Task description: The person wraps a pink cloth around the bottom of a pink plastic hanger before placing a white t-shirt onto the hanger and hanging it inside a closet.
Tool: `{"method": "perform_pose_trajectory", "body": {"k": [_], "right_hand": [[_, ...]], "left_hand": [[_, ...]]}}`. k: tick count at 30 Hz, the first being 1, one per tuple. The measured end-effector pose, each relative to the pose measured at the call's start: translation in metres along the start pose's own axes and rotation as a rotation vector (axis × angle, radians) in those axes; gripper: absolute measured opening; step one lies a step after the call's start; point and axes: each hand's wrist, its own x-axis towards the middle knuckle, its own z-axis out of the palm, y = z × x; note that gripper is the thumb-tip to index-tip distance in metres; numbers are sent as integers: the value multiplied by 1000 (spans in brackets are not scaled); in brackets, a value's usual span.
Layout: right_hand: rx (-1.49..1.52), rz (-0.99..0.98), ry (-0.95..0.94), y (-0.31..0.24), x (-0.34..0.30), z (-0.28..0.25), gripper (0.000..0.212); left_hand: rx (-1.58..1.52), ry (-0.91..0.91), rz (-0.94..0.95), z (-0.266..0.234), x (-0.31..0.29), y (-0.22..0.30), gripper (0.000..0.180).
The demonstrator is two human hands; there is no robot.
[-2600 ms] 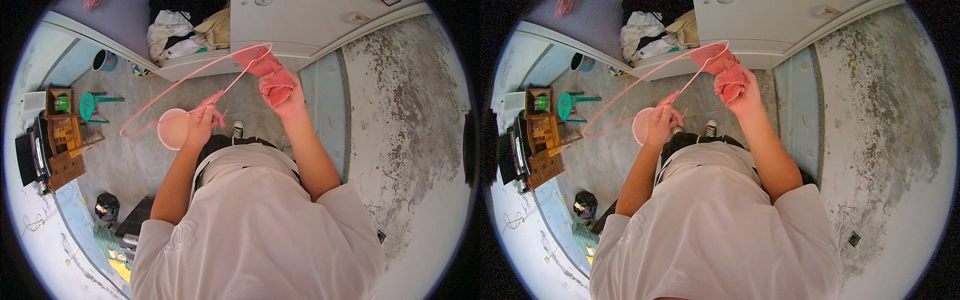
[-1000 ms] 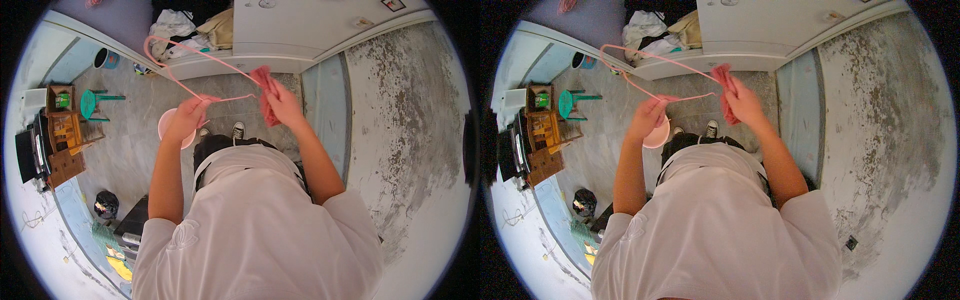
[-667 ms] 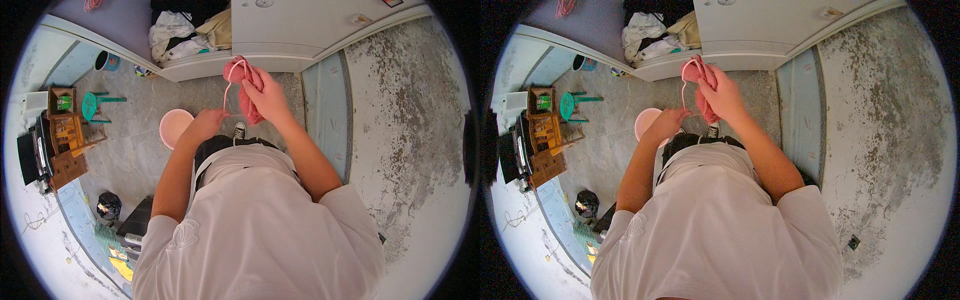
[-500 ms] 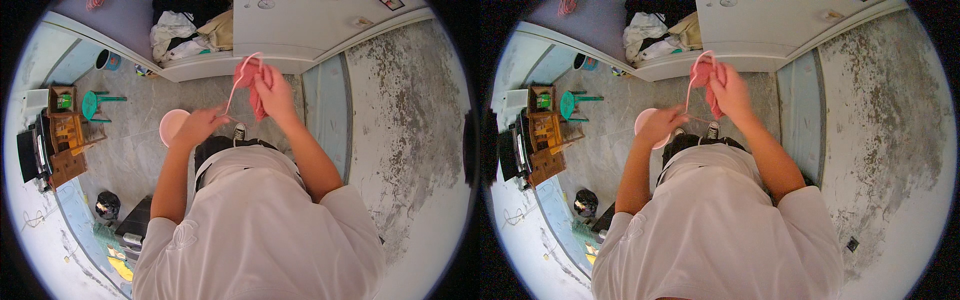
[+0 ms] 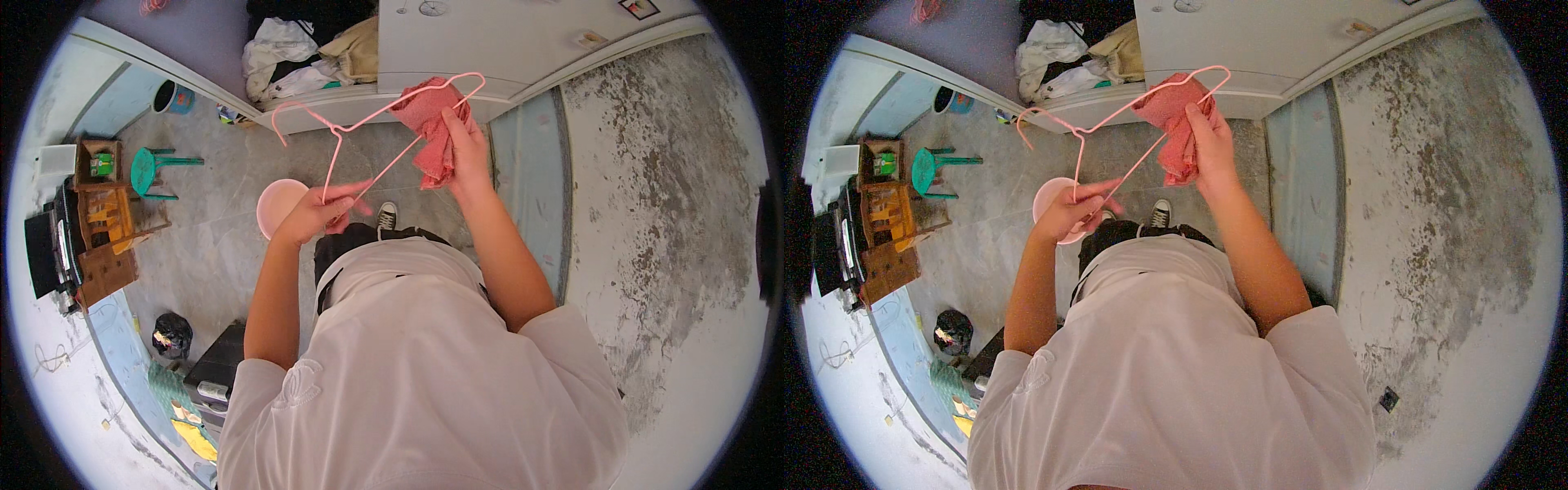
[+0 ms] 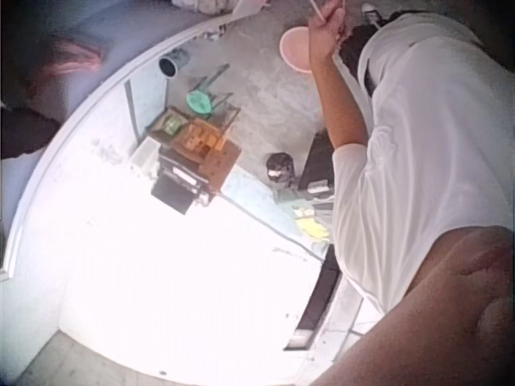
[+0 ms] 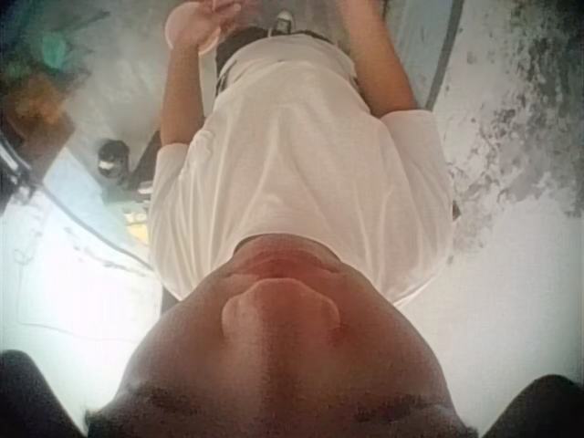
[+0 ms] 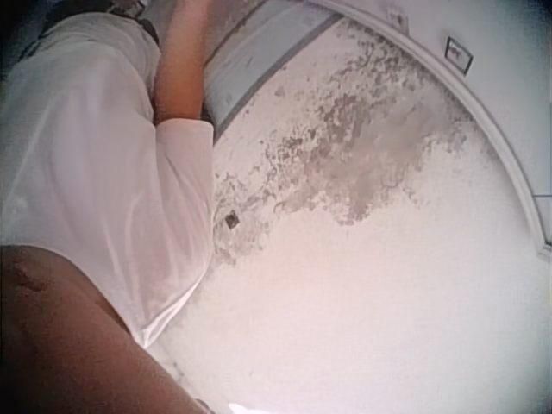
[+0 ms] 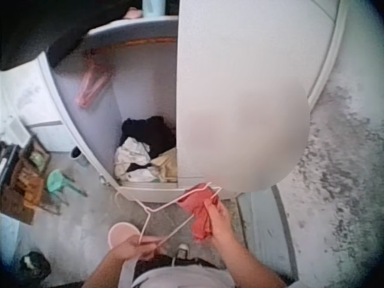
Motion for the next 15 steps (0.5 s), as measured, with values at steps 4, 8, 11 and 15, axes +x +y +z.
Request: {"method": "perform_pose_trajectory", "body": {"k": [4,8,11,15], "right_hand": [[51,126,29,-5,14,-29,38],[-71,-37,14,-45,23,-43,43],[-974,-429,50,-43,15,-37,44],[-1461,-664,-106,-42,2,-29,62]], "left_hand": [[233,125,-64,5,-8,4,42],[344,107,0,-4,-18,-5,40],[406,143,5,-1,-22,5,41],[555,225,156,5,-25,6,44]]}}
